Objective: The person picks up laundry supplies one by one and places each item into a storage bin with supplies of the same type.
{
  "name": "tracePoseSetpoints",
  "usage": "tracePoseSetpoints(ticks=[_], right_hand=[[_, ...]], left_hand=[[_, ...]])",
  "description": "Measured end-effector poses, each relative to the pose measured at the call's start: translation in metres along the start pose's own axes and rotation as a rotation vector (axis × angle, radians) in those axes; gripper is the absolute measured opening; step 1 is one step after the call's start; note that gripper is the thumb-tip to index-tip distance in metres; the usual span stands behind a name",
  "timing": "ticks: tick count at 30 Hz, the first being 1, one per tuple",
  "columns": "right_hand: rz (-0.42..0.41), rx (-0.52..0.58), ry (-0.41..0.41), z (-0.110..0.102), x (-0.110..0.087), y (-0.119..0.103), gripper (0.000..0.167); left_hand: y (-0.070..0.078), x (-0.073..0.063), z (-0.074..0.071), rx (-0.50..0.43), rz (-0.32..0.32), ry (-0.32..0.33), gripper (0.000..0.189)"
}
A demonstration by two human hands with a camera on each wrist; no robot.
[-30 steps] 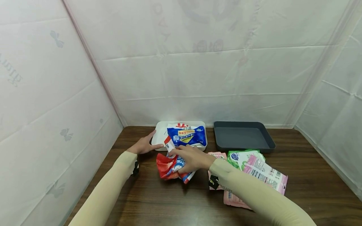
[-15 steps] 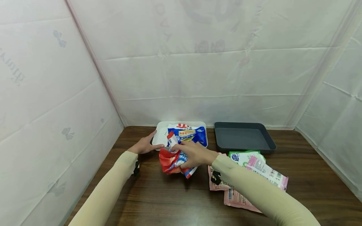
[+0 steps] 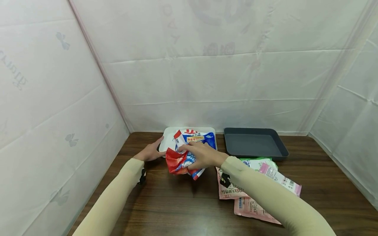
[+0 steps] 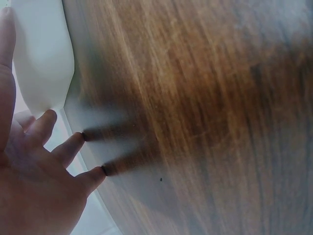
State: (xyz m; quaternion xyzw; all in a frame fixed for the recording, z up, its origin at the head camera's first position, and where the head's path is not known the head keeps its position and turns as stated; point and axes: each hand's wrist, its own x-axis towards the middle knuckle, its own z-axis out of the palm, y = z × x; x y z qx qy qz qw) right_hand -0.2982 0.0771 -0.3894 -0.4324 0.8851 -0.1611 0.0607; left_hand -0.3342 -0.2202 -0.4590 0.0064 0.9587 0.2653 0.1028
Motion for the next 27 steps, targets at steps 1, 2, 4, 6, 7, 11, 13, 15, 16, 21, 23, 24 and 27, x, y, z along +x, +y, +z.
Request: tracePoseSetpoints(ticks=[1,2,4,6,7,11,13,15,16,21,23,24,27], right_hand=[[0.002,-0.001,0.006,-0.001,0.001,0.001,0.072],[0.005,-0.003,0.014,-0.002,0.002,0.002,0.072],[0.007,0.003,0.028,-0.003,0.004,0.003,0.073],[0.004,0.01,0.038,-0.004,0.006,0.005,0.072],[0.003,0.014,0.04,-0.004,0.007,0.006,0.072],[0.008,0.037,0.042,-0.005,0.009,0.008,0.072],[0.012,0.043,0.041,-0.006,0.01,0.01,0.072],[0.01,0.046,0.044,-0.007,0.012,0.011,0.072],[0.007,0.045,0.048,-0.007,0.012,0.012,0.072],[-0.001,0.059,0.071,-0.009,0.017,0.017,0.072],[0.007,0.059,0.077,-0.01,0.019,0.018,0.073],[0.011,0.059,0.081,-0.01,0.02,0.019,0.073],[0.02,0.04,0.088,-0.012,0.023,0.021,0.073]], left_hand=[[0.0,0.0,0.0,0.002,0.004,0.001,0.105],[0.0,0.0,0.0,0.006,0.003,0.0,0.104],[0.0,-0.001,-0.001,0.008,0.01,0.004,0.104],[0.0,-0.001,-0.002,0.005,0.008,0.007,0.104],[0.0,-0.002,-0.003,0.007,0.008,0.009,0.104],[0.0,-0.005,-0.003,0.0,0.007,0.014,0.105],[0.0,-0.005,-0.003,0.001,0.005,0.012,0.106],[0.0,-0.006,-0.003,0.0,0.004,0.011,0.106],[0.0,-0.006,-0.003,-0.001,0.002,0.011,0.107],[-0.002,-0.004,-0.003,-0.005,0.003,0.014,0.108],[-0.002,-0.004,-0.003,-0.005,0.004,0.013,0.109],[-0.002,-0.004,-0.003,-0.006,0.006,0.014,0.109],[-0.001,-0.006,-0.003,-0.011,0.011,0.016,0.109]])
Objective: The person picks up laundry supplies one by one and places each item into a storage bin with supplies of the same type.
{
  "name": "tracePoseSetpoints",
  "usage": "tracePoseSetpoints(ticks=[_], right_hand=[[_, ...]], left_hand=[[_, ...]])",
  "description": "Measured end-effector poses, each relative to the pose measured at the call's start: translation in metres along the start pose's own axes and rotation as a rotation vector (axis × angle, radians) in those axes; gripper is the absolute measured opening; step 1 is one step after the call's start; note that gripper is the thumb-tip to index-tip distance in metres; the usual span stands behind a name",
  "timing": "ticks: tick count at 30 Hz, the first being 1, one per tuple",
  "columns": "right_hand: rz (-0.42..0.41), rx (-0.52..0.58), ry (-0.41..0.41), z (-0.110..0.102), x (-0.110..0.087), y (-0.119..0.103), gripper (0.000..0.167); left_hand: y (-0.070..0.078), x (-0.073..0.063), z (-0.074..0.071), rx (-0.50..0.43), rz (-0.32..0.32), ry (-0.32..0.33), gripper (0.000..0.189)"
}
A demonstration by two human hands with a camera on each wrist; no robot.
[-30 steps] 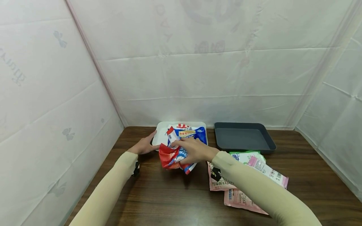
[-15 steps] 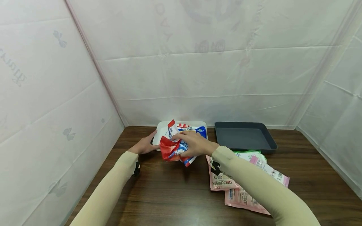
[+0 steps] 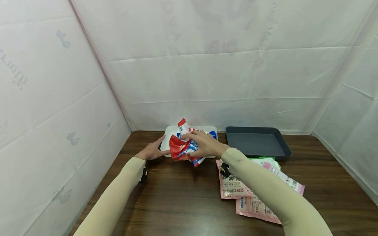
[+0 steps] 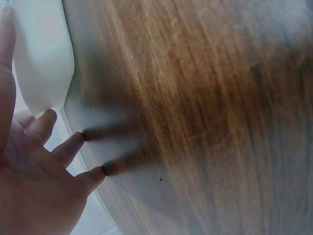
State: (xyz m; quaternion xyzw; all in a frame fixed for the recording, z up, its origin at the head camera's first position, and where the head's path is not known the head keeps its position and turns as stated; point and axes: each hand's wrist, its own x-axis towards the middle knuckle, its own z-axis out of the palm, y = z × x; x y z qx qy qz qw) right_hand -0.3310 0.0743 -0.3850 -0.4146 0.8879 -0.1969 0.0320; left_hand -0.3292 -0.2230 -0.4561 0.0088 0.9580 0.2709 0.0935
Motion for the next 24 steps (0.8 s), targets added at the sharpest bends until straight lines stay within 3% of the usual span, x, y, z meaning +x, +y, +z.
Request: tracePoseSetpoints(ticks=[10,17,24], right_hand=[[-0.007,0.003,0.043,-0.005,0.008,0.007,0.075],[0.008,0.002,0.075,-0.009,0.013,0.014,0.075],[0.027,-0.01,0.089,-0.009,0.016,0.022,0.075]], left_hand=[[0.002,-0.002,0.001,-0.006,-0.036,-0.002,0.111],[0.006,-0.005,0.0,0.0,-0.002,0.003,0.11],[0.008,-0.007,0.001,-0.007,-0.01,-0.01,0.11]])
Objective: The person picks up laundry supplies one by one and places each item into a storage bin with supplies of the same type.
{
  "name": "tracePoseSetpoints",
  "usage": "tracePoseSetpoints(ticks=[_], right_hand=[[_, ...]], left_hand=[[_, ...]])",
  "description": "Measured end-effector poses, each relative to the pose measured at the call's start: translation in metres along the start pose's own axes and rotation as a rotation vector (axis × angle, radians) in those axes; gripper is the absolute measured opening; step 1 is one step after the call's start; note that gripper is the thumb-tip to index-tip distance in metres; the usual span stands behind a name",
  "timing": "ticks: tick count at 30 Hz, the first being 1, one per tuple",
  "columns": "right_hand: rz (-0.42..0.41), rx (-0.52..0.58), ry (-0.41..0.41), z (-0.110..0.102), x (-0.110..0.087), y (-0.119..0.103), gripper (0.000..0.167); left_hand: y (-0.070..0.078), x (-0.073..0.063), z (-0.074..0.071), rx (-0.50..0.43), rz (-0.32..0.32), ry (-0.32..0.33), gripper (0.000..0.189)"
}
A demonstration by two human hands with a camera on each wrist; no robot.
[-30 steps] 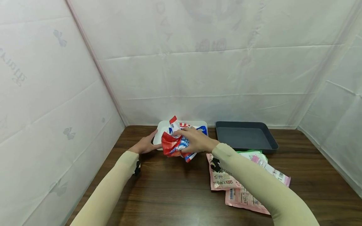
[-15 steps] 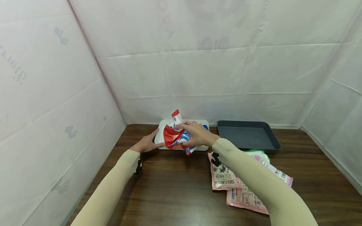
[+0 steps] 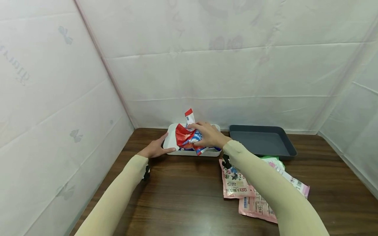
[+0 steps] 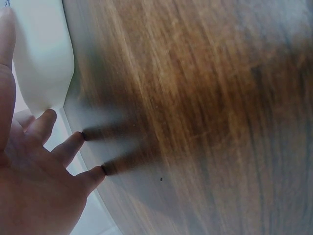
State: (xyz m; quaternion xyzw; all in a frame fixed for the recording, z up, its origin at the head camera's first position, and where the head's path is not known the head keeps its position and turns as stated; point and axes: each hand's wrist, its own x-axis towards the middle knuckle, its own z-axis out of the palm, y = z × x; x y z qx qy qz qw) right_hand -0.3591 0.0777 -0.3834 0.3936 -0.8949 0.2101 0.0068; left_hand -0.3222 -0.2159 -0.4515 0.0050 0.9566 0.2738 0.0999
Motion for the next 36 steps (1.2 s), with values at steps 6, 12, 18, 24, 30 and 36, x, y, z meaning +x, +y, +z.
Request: tracePoseSetpoints(ticks=[6,12,18,24,30,36], right_hand=[[0.001,-0.006,0.012,0.001,0.002,0.004,0.074],[-0.007,-0.015,0.017,0.002,0.005,0.005,0.073],[-0.002,-0.038,0.013,0.001,0.008,0.006,0.073],[0.024,-0.06,0.003,0.003,0.009,0.009,0.073],[0.04,-0.058,0.014,0.004,0.011,0.011,0.073],[0.053,-0.077,0.02,0.005,0.014,0.014,0.072]], left_hand=[[0.0,-0.001,0.001,-0.003,-0.006,-0.003,0.109],[-0.001,-0.002,0.001,-0.006,0.0,0.005,0.109],[0.0,-0.002,0.003,0.009,0.002,0.002,0.108],[0.001,-0.001,0.005,0.017,-0.009,-0.005,0.108],[0.003,-0.002,0.005,0.01,-0.012,0.002,0.107],[0.003,-0.001,0.004,0.009,-0.013,0.002,0.107]])
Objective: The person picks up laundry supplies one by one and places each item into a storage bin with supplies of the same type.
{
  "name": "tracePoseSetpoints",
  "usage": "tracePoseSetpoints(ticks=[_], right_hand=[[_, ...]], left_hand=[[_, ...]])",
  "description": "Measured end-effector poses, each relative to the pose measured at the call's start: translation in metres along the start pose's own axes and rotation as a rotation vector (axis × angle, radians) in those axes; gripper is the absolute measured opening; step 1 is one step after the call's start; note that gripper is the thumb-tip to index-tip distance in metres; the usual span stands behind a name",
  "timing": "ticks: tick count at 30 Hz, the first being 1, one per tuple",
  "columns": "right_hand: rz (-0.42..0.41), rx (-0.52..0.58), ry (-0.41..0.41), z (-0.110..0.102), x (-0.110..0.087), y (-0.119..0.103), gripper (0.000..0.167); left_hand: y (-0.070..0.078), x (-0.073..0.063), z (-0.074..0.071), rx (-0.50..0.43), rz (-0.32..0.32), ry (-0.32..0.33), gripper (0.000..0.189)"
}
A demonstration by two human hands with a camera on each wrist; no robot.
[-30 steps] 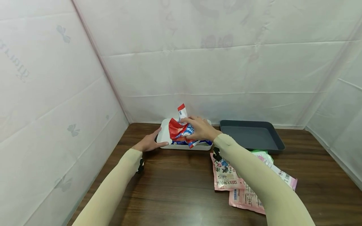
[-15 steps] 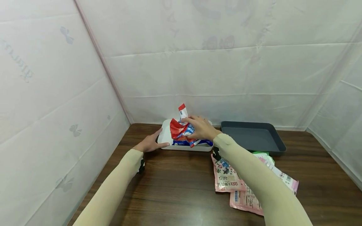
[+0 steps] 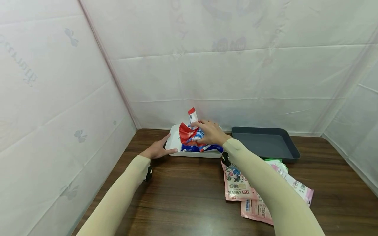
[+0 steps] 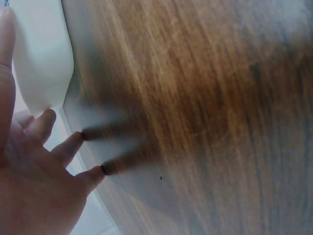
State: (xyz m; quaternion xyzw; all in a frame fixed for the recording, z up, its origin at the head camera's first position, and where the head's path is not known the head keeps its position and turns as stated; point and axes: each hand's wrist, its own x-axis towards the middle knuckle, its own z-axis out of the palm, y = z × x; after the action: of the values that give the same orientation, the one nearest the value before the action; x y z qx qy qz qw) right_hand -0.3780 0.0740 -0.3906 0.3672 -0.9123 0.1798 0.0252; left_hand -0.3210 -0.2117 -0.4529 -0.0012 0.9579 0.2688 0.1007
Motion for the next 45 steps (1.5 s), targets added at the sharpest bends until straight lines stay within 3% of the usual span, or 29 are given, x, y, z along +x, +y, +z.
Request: tracePoseSetpoints(ticks=[22,45], right_hand=[[0.028,-0.022,-0.022,0.011,0.005,0.006,0.072],[0.095,-0.031,-0.12,0.013,0.005,0.006,0.082]], left_hand=[[-0.003,0.001,0.002,-0.005,-0.01,0.0,0.109],[-0.003,0.001,0.002,-0.002,0.012,0.008,0.109]])
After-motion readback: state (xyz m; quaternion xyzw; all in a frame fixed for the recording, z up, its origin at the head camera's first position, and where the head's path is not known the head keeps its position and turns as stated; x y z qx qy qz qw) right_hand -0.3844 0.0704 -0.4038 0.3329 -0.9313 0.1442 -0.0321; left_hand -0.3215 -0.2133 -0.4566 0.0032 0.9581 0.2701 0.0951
